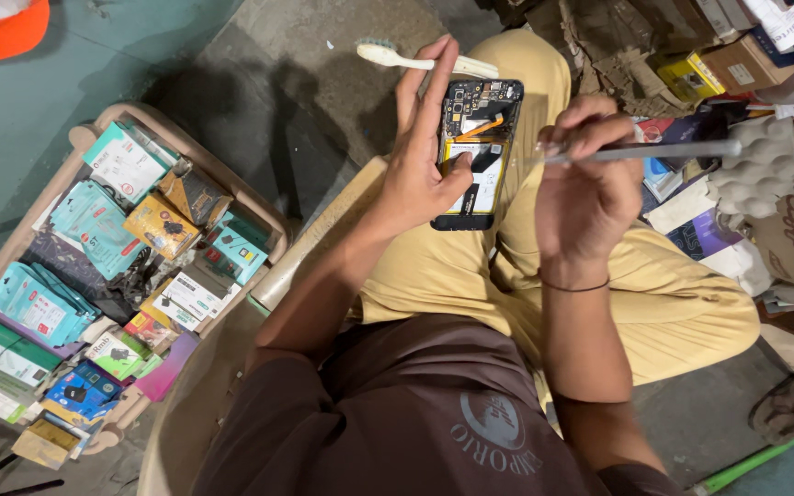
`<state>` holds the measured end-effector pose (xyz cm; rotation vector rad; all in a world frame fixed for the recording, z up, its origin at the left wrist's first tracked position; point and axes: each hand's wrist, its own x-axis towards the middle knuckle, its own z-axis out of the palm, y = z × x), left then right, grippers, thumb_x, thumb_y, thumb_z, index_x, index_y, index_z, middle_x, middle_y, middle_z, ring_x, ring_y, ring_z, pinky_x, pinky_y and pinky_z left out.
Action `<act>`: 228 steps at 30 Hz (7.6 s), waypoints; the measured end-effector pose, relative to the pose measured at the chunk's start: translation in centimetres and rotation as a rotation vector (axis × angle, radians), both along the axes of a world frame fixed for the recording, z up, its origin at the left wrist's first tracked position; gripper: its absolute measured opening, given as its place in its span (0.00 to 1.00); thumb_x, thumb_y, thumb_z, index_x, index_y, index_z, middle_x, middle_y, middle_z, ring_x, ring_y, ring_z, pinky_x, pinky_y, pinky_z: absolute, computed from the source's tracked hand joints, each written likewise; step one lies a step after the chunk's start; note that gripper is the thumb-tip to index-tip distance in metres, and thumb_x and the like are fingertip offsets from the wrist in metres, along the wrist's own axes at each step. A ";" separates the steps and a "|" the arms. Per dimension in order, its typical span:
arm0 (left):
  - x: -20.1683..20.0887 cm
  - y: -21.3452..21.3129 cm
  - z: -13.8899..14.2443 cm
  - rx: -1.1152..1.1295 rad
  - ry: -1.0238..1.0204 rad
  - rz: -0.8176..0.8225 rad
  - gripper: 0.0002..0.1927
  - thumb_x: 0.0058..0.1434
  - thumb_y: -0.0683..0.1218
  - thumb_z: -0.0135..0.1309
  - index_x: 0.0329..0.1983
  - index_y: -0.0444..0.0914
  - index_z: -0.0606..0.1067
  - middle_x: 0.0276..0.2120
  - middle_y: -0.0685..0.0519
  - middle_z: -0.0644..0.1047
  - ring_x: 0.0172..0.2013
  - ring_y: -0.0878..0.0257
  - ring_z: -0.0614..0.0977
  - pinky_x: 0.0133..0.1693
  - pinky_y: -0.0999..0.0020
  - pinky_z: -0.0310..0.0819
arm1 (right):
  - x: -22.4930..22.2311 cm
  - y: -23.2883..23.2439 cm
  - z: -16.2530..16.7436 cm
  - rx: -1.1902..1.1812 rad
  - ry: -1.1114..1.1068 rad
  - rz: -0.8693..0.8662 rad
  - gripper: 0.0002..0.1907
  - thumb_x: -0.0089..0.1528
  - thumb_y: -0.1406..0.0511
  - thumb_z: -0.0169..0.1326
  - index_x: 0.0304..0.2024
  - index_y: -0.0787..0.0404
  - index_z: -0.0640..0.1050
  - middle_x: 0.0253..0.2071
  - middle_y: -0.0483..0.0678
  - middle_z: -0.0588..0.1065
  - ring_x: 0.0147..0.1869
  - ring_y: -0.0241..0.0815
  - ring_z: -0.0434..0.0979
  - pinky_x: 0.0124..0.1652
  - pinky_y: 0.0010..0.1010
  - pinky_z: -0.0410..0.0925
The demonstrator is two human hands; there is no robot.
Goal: The person sits with an opened smartphone on their lap and repairs it. They pry at the internal board with a flat metal tool, use tweezers to lift and reposition small internal components, and work around the battery and board inside the phone chassis.
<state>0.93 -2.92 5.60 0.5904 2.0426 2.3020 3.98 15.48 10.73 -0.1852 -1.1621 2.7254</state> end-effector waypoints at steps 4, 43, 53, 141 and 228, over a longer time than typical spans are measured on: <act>-0.1 -0.1 -0.4 -0.004 0.021 -0.004 0.52 0.55 0.25 0.47 0.81 0.43 0.46 0.77 0.53 0.44 0.75 0.59 0.53 0.68 0.75 0.68 | -1.8 1.8 -0.1 0.232 -0.019 0.135 0.05 0.69 0.75 0.53 0.47 0.68 0.78 0.41 0.54 0.77 0.39 0.41 0.80 0.42 0.30 0.76; 0.0 -0.1 -1.2 -0.044 0.040 0.002 0.52 0.55 0.27 0.48 0.81 0.44 0.45 0.77 0.50 0.44 0.76 0.55 0.51 0.71 0.70 0.58 | -12.1 0.6 1.1 0.882 0.137 0.891 0.07 0.65 0.76 0.63 0.44 0.67 0.78 0.40 0.47 0.80 0.45 0.33 0.81 0.47 0.25 0.75; -0.2 -0.1 -2.0 -0.021 0.057 -0.014 0.54 0.57 0.25 0.47 0.82 0.43 0.39 0.78 0.56 0.39 0.76 0.61 0.52 0.71 0.73 0.58 | -15.4 -0.2 -0.1 1.276 0.189 1.033 0.10 0.61 0.65 0.65 0.42 0.63 0.82 0.34 0.46 0.79 0.35 0.34 0.76 0.37 0.27 0.70; -0.2 -1.2 -2.5 0.241 -0.012 -0.089 0.47 0.62 0.25 0.34 0.83 0.45 0.43 0.77 0.63 0.41 0.76 0.71 0.50 0.72 0.67 0.60 | 3.5 -1.3 -0.2 0.518 -0.110 0.160 0.10 0.69 0.77 0.49 0.52 0.75 0.75 0.47 0.58 0.79 0.51 0.48 0.85 0.56 0.36 0.79; -0.4 -1.1 -3.0 0.205 0.075 -0.164 0.52 0.66 0.30 0.53 0.83 0.48 0.38 0.80 0.64 0.36 0.77 0.72 0.45 0.75 0.65 0.55 | 2.9 -6.0 -4.3 1.291 0.309 -0.349 0.14 0.62 0.77 0.65 0.35 0.69 0.70 0.39 0.61 0.80 0.45 0.51 0.87 0.43 0.34 0.79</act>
